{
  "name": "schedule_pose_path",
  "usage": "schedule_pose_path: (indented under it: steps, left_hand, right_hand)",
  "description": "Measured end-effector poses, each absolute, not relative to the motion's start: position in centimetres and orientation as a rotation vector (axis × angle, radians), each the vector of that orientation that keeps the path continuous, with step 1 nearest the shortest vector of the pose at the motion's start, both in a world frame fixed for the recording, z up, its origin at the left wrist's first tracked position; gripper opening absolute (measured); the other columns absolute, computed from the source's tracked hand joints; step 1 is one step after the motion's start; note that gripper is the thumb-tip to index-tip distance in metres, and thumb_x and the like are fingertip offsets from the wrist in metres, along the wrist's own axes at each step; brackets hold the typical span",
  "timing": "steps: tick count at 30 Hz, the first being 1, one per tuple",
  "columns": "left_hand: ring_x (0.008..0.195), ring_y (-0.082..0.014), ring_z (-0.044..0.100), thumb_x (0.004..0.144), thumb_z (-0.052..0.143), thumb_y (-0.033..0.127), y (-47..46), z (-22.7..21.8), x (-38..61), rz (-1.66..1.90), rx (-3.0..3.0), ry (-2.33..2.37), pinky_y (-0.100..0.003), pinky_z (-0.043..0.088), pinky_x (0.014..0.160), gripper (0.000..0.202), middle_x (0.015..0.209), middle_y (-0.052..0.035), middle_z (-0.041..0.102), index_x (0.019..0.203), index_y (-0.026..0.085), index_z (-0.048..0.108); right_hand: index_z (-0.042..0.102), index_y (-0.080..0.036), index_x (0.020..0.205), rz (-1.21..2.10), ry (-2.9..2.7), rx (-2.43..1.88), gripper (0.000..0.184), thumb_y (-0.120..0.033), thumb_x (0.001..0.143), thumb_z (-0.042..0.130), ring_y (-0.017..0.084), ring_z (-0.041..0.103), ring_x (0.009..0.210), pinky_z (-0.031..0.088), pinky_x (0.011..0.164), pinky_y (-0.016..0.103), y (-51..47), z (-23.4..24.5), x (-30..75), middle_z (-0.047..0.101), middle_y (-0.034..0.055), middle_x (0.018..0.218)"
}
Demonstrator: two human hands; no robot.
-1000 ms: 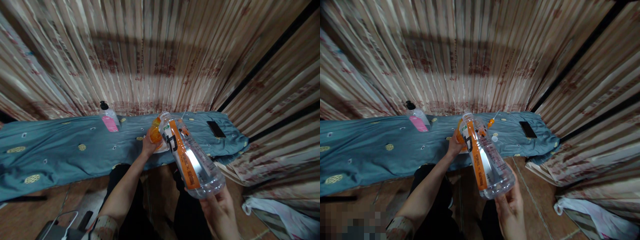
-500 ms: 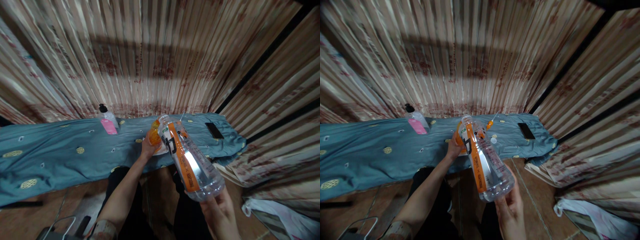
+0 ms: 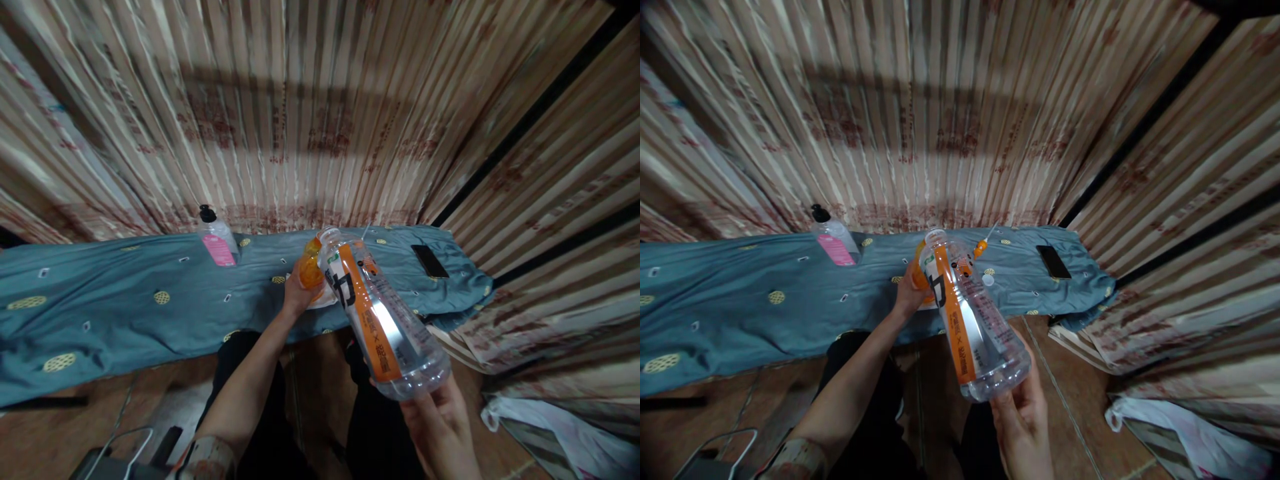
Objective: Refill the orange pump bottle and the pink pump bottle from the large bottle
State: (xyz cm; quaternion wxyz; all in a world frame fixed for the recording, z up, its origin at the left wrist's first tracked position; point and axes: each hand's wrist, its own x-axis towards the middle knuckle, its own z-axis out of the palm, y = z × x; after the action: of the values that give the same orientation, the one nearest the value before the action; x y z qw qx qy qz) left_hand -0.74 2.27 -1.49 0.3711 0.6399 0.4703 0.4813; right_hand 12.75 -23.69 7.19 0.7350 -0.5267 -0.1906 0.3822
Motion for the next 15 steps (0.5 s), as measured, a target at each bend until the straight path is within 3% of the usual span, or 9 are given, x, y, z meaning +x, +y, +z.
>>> schedule_pose_path:
  steps: [6,15]
  left_hand:
    - [0.107,-0.0303,0.077,0.063,0.087,0.023,2.3,-1.6,-0.7,1.256,1.622,1.219,-0.046,0.063,0.099,0.069,0.116,-0.0062,0.078,0.127,0.025,0.06]
    - [0.107,-0.0297,0.076,0.064,0.088,0.026,2.2,-1.6,-0.6,1.239,1.592,1.196,-0.047,0.063,0.099,0.072,0.115,-0.0063,0.078,0.129,0.023,0.059]
  right_hand:
    - [0.076,-0.03,0.127,0.83,-0.448,-1.177,0.059,-0.047,0.073,0.094,0.032,0.069,0.133,0.06,0.101,0.038,-23.8,7.2,12.9,0.075,0.0111,0.139]
    - [0.072,-0.03,0.133,0.911,-0.505,-1.165,0.057,-0.041,0.08,0.09,0.034,0.063,0.139,0.056,0.11,0.044,-24.3,6.5,13.9,0.07,0.0109,0.146]
